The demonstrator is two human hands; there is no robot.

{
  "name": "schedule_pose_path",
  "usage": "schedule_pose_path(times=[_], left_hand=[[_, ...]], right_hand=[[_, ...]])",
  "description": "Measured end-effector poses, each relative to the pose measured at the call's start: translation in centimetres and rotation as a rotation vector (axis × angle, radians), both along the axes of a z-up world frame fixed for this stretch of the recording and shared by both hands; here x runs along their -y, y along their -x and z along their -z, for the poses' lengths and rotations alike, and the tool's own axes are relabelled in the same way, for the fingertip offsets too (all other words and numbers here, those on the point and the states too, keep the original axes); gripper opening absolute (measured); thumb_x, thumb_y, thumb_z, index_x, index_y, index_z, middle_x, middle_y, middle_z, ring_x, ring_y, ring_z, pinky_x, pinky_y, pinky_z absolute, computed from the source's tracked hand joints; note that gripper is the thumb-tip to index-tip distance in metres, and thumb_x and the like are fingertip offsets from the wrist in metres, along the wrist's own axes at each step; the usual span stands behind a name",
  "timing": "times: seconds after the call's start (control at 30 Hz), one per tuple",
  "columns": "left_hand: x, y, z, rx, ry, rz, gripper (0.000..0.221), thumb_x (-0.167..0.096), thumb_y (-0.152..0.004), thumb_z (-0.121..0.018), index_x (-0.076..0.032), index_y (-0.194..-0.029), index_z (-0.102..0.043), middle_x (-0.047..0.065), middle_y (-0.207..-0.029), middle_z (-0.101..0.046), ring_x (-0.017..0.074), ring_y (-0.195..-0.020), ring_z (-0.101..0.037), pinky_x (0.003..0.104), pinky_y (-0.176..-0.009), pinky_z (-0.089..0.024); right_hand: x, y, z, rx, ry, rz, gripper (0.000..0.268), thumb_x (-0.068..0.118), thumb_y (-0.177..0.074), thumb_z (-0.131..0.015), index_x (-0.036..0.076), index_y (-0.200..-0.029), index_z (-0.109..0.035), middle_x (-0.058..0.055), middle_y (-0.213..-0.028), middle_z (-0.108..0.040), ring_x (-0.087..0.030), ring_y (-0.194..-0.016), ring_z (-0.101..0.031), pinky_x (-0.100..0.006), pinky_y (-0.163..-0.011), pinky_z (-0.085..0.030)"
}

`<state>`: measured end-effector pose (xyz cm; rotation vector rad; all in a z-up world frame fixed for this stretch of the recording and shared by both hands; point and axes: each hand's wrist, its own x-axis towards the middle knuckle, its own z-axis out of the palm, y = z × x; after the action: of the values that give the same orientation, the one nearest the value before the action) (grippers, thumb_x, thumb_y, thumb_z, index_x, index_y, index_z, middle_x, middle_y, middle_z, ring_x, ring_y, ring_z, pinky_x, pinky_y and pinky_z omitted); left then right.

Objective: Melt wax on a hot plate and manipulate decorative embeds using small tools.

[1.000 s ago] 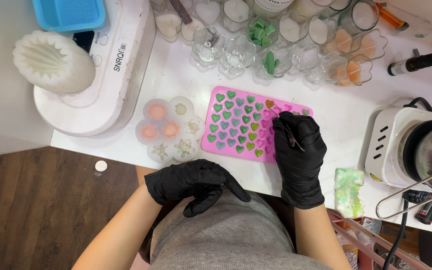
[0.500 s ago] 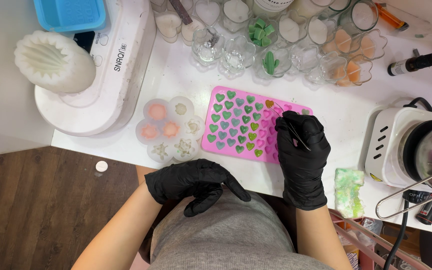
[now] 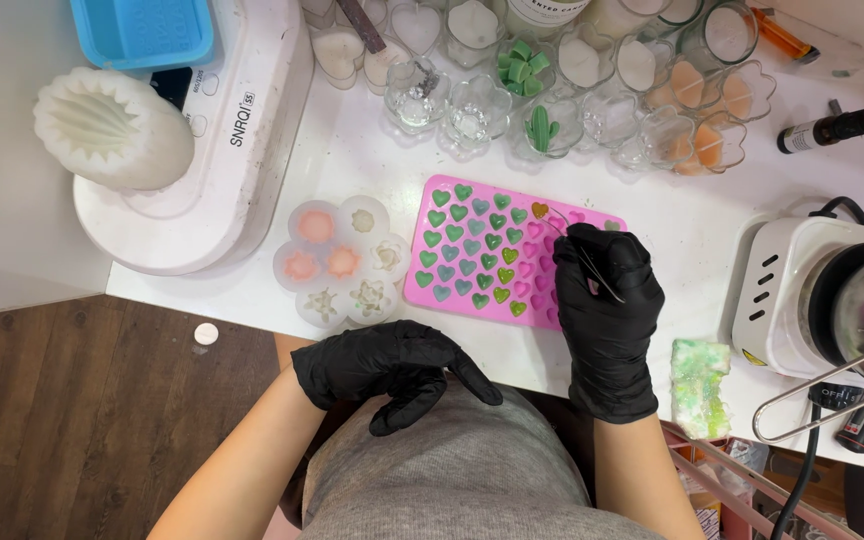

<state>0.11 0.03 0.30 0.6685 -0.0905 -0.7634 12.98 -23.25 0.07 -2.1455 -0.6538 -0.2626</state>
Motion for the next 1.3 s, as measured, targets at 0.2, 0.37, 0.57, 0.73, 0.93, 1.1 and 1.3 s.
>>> schedule_pose_path(times=[0.2, 0.37, 0.57, 0.73, 0.93, 1.1, 1.3], left_hand=[[0.2, 0.1, 0.0, 0.0, -0.027, 0.014, 0.057, -0.034, -0.11, -0.043, 0.014, -0.127, -0.068, 0.006, -0.053, -0.051, 0.014, -0.041, -0.048, 0.026, -0.043, -0.041], [0.5, -0.1, 0.3, 0.028, -0.051, 0.019, 0.057, -0.035, -0.111, -0.043, 0.013, -0.127, -0.069, 0.006, -0.053, -0.052, 0.0139, -0.042, -0.049, 0.026, -0.043, -0.04], [1.3, 1.1, 1.4, -0.103, -0.046, -0.044, 0.05, -0.032, -0.11, -0.049, 0.011, -0.119, -0.073, 0.008, -0.057, -0.058, 0.016, -0.042, -0.051, 0.028, -0.042, -0.039], [3.0, 1.2, 1.4, -0.193, -0.275, 0.019, 0.03, -0.021, -0.106, -0.061, 0.006, -0.1, -0.073, 0.009, -0.055, -0.059, 0.0167, -0.041, -0.055, 0.029, -0.041, -0.042], [6.7, 1.0, -0.9, -0.233, -0.473, -0.064, 0.03, -0.018, -0.1, -0.059, 0.005, -0.097, -0.078, 0.01, -0.077, -0.081, 0.0161, -0.043, -0.059, 0.03, -0.043, -0.049], [9.0, 0.7, 1.1, -0.171, -0.5, -0.14, 0.027, -0.019, -0.1, -0.061, 0.004, -0.097, -0.076, 0.013, -0.074, -0.076, 0.0154, -0.041, -0.058, 0.029, -0.038, -0.045], [12.4, -0.5, 0.1, -0.185, -0.672, -0.192, 0.034, -0.025, -0.102, -0.061, 0.004, -0.097, -0.079, 0.009, -0.06, -0.069, 0.013, -0.039, -0.056, 0.028, -0.038, -0.044]], right_hand=[[1.4, 1.0, -1.0, -0.394, -0.22, 0.053, 0.019, -0.01, -0.093, -0.066, -0.002, -0.111, -0.065, -0.011, -0.1, -0.074, -0.018, -0.091, -0.074, -0.03, -0.087, -0.06], [3.6, 3.0, -2.6, -0.929, -0.496, -0.142, 0.026, -0.009, -0.081, -0.065, -0.003, -0.107, -0.069, -0.012, -0.086, -0.074, -0.02, -0.08, -0.072, -0.032, -0.078, -0.059], [1.8, 4.8, -5.9, -0.682, -0.086, -0.515, 0.03, -0.007, -0.074, -0.072, 0.0, -0.102, -0.074, -0.007, -0.087, -0.072, -0.017, -0.08, -0.077, -0.029, -0.071, -0.06], [1.9, 5.9, -7.5, -0.544, 0.07, -0.435, 0.025, 0.008, -0.078, -0.086, 0.008, -0.1, -0.075, -0.004, -0.088, -0.075, -0.015, -0.08, -0.081, -0.029, -0.068, -0.064], [5.7, 6.9, -7.4, -0.661, 0.133, -0.3, 0.025, 0.012, -0.079, -0.083, 0.011, -0.103, -0.077, -0.005, -0.089, -0.078, -0.017, -0.08, -0.08, -0.029, -0.069, -0.063], [9.2, 7.4, -7.0, -0.689, -0.127, -0.232, 0.026, 0.005, -0.082, -0.075, 0.007, -0.108, -0.075, -0.009, -0.096, -0.077, -0.02, -0.085, -0.078, -0.031, -0.072, -0.064], [12.5, 7.7, -6.1, -0.3, -0.219, -0.221, 0.024, -0.003, -0.088, -0.071, 0.004, -0.11, -0.071, -0.008, -0.103, -0.079, -0.02, -0.089, -0.076, -0.031, -0.079, -0.06]])
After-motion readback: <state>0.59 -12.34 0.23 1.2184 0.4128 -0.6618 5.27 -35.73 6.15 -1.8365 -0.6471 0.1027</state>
